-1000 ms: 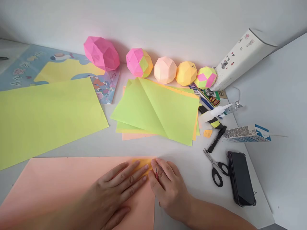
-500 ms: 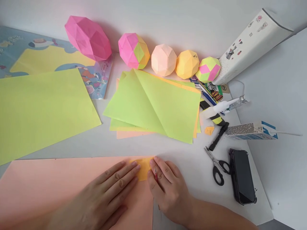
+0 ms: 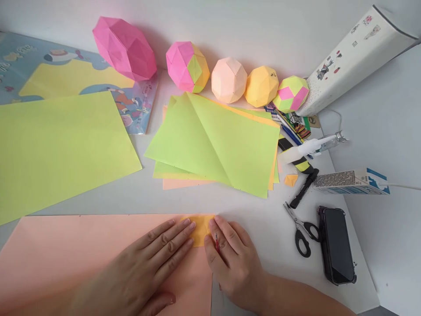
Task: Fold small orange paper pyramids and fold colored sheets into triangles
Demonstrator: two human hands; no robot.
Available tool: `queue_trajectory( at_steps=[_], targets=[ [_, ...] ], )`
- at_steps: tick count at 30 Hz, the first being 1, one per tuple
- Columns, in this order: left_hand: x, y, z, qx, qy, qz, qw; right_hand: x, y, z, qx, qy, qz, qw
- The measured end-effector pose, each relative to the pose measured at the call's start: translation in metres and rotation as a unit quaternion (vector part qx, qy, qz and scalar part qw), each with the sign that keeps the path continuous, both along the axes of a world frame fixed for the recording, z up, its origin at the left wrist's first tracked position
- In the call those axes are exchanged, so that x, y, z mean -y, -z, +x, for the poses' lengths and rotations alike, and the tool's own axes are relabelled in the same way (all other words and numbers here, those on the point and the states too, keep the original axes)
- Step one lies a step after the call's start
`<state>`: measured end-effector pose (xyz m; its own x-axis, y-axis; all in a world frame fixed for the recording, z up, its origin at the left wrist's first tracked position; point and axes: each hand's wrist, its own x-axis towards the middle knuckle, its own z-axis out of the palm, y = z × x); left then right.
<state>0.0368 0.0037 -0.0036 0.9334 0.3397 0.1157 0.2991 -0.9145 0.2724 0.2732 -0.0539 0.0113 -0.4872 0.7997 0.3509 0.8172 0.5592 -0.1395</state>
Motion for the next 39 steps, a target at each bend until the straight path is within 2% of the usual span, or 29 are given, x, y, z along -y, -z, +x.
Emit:
queue_trajectory(
  at_steps=[24, 39],
  targets=[
    [0.0008, 0.0007, 0.0006, 0.01, -0.009, 0.013, 1.0, 0.0005, -0.0021, -0.0026, -0.007, 0.015, 0.0, 1.0],
    [-0.0023, -0.0008, 0.0011, 0.005, 0.011, 0.027, 1.0, 0.004, 0.0006, -0.002, -0.007, 0.024, -0.014, 1.0]
  ],
)
